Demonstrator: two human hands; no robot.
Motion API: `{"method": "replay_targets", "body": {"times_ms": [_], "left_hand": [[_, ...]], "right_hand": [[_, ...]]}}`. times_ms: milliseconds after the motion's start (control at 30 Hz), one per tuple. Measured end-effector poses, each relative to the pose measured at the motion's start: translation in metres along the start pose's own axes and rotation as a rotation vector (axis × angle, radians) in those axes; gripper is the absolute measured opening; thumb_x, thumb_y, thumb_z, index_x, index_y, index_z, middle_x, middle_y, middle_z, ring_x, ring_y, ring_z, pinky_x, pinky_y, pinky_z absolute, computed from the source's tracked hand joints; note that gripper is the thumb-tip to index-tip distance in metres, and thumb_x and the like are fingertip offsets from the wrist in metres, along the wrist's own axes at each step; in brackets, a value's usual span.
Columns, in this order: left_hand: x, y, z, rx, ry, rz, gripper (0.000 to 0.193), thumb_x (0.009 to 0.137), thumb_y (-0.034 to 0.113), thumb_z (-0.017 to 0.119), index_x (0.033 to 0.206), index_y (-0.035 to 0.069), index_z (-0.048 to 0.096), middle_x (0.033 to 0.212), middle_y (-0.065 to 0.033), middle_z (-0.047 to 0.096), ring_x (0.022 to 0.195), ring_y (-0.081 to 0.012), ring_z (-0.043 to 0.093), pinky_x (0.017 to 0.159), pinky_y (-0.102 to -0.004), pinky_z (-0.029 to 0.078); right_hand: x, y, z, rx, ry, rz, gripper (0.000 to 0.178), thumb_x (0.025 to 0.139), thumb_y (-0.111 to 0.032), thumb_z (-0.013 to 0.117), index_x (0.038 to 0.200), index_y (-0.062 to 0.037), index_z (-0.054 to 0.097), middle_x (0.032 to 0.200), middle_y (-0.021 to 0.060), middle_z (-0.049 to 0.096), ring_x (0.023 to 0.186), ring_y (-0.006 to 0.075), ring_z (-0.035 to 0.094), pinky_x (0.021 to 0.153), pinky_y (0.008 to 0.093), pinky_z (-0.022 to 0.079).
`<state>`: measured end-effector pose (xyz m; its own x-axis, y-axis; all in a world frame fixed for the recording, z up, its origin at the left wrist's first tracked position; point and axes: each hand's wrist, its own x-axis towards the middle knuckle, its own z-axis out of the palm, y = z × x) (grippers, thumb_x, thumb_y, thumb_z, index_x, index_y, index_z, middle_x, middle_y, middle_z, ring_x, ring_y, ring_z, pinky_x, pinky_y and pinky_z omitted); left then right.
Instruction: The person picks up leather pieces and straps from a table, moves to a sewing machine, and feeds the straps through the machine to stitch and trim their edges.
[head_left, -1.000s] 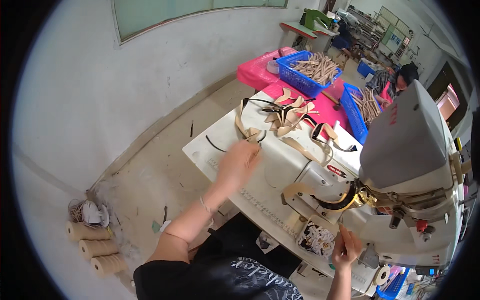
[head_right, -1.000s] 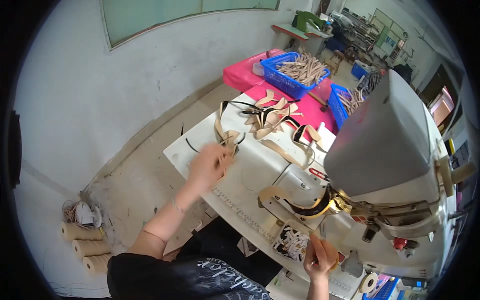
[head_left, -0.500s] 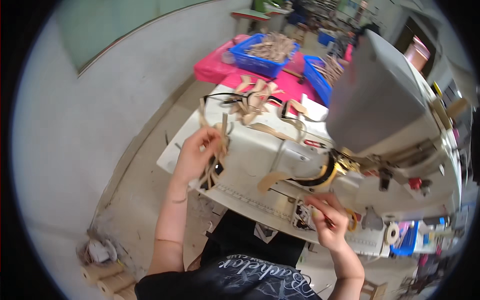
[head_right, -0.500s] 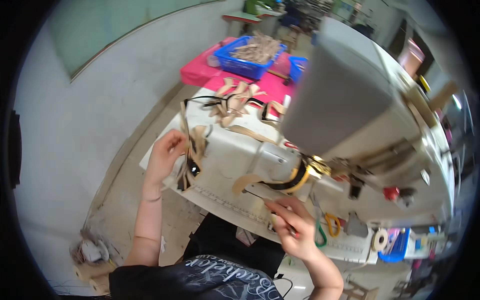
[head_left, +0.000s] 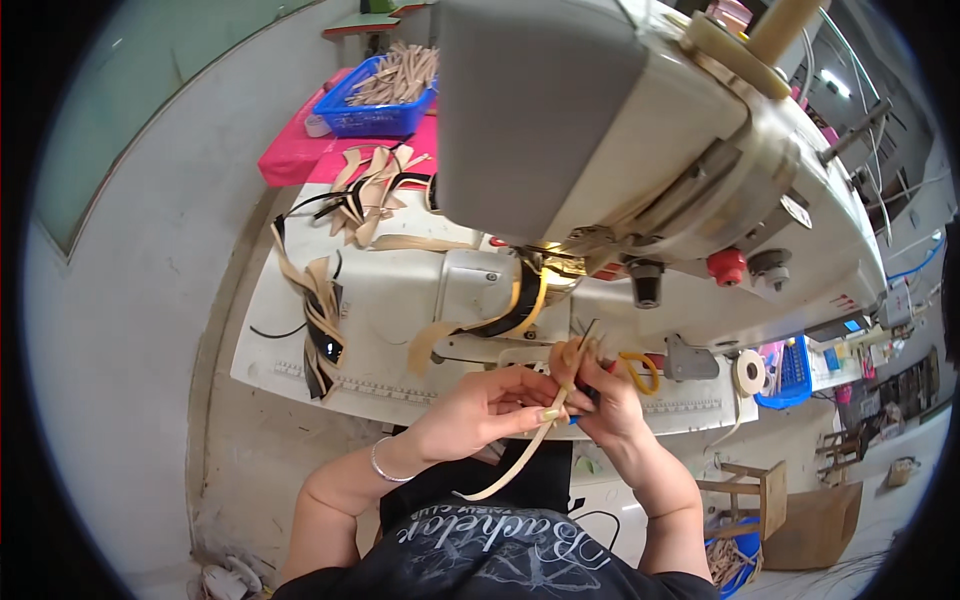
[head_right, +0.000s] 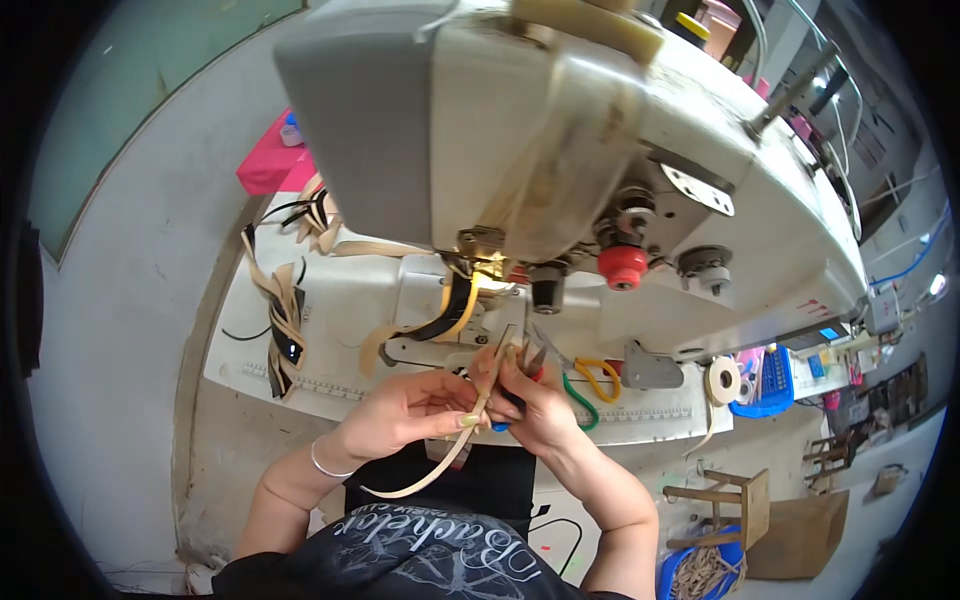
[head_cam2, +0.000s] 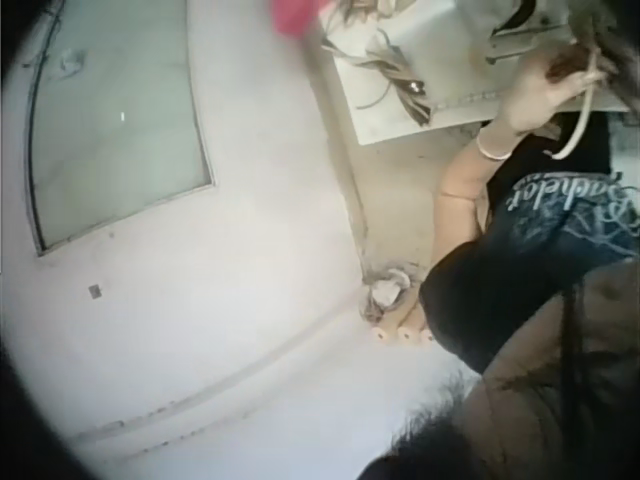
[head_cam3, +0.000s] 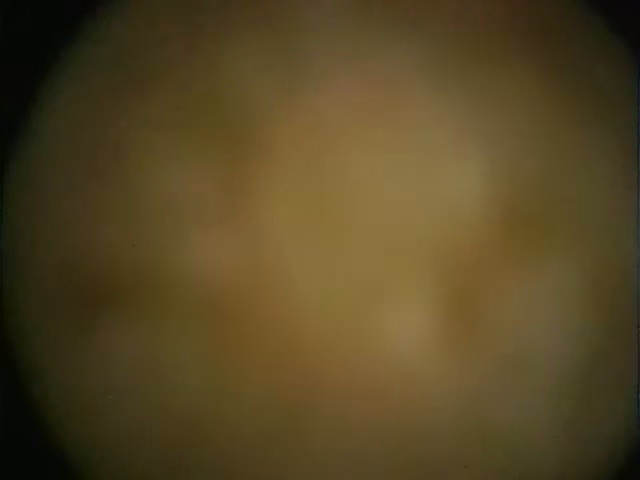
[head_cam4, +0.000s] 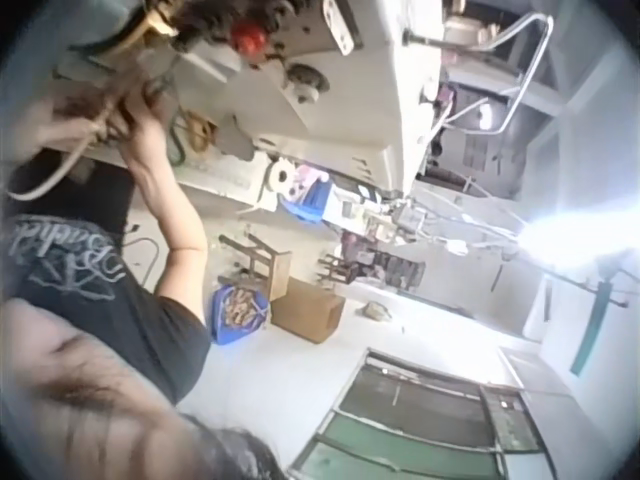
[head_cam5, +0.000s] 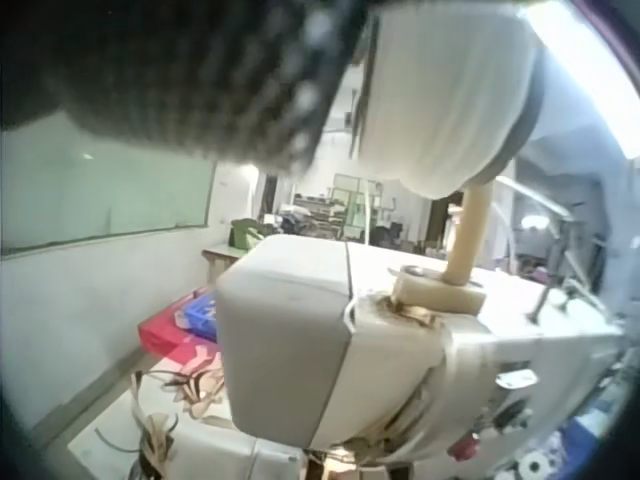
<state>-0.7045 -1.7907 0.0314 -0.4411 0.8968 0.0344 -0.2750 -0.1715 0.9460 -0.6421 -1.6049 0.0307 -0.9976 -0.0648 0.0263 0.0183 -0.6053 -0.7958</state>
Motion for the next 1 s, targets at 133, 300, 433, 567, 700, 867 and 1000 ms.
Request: {"method": "replay_targets", "body": {"times_ms": [133,300,433,567,700,867,1000], "left_hand": [[-0.001,-0.004,0.002,0.093,0.097,0.007,0.025,0.090,0.007,0.060,0.113,-0.002,0.056,0.105,-0.0082,0.063,0.097,-0.0137,0.060,0.087,-0.0281,0.049],[0.008,-0.003,-0.012,1.104,0.622,0.637,0.035,0.080,0.011,0.070,0.111,0.003,0.057,0.104,-0.0092,0.060,0.094,-0.0257,0.059,0.074,-0.0326,0.049],[0.032,0.003,-0.025,1.014,0.687,0.537,0.039,0.079,0.015,0.071,0.113,0.006,0.053,0.101,-0.0084,0.060,0.094,-0.0264,0.060,0.075,-0.0341,0.050],[0.035,-0.006,-0.032,1.023,0.635,0.438,0.034,0.080,0.013,0.070,0.109,0.005,0.056,0.093,-0.0074,0.060,0.085,-0.0269,0.062,0.071,-0.0351,0.051],[0.034,-0.005,-0.033,1.342,0.623,0.695,0.026,0.078,0.008,0.069,0.102,0.002,0.061,0.089,-0.0080,0.061,0.076,-0.0240,0.062,0.063,-0.0331,0.051],[0.034,0.002,-0.027,1.459,0.616,0.693,0.020,0.075,0.002,0.069,0.095,-0.001,0.066,0.087,-0.0110,0.064,0.072,-0.0231,0.064,0.063,-0.0289,0.053],[0.036,-0.001,-0.026,0.964,0.690,0.547,0.014,0.079,0.001,0.066,0.092,-0.004,0.066,0.079,-0.0088,0.063,0.068,-0.0137,0.060,0.059,-0.0245,0.049]], "right_hand": [[0.002,0.002,-0.007,0.109,-0.028,0.040,0.022,0.096,-0.026,0.053,0.096,-0.0043,0.052,0.086,0.0058,0.049,0.047,0.0037,0.032,0.044,0.0195,0.025],[0.011,-0.002,-0.022,-0.097,0.131,-0.027,0.021,0.096,-0.025,0.052,0.093,-0.0044,0.054,0.071,0.0014,0.049,0.047,0.0046,0.034,0.046,0.0192,0.026],[0.022,-0.027,-0.020,-0.579,0.188,0.101,0.018,0.094,-0.017,0.054,0.100,-0.0016,0.061,0.061,-0.0011,0.050,0.052,0.0048,0.041,0.047,0.0190,0.027],[0.037,-0.014,-0.021,-0.703,0.075,0.075,0.029,0.095,-0.018,0.054,0.116,0.0024,0.058,0.068,-0.0006,0.055,0.056,0.0056,0.049,0.053,0.0209,0.037],[0.045,-0.014,-0.019,-0.677,0.061,0.167,0.030,0.095,-0.020,0.057,0.115,0.0015,0.059,0.067,-0.0010,0.053,0.056,0.0052,0.048,0.052,0.0206,0.037],[0.050,-0.019,-0.023,-0.709,0.061,0.160,0.028,0.094,-0.024,0.059,0.109,0.0002,0.061,0.061,-0.0032,0.048,0.053,0.0046,0.043,0.050,0.0206,0.032],[0.050,-0.020,-0.017,-0.707,0.148,0.150,0.020,0.091,-0.019,0.062,0.093,-0.0006,0.066,0.057,-0.0039,0.047,0.048,0.0037,0.040,0.046,0.0200,0.027]]}}
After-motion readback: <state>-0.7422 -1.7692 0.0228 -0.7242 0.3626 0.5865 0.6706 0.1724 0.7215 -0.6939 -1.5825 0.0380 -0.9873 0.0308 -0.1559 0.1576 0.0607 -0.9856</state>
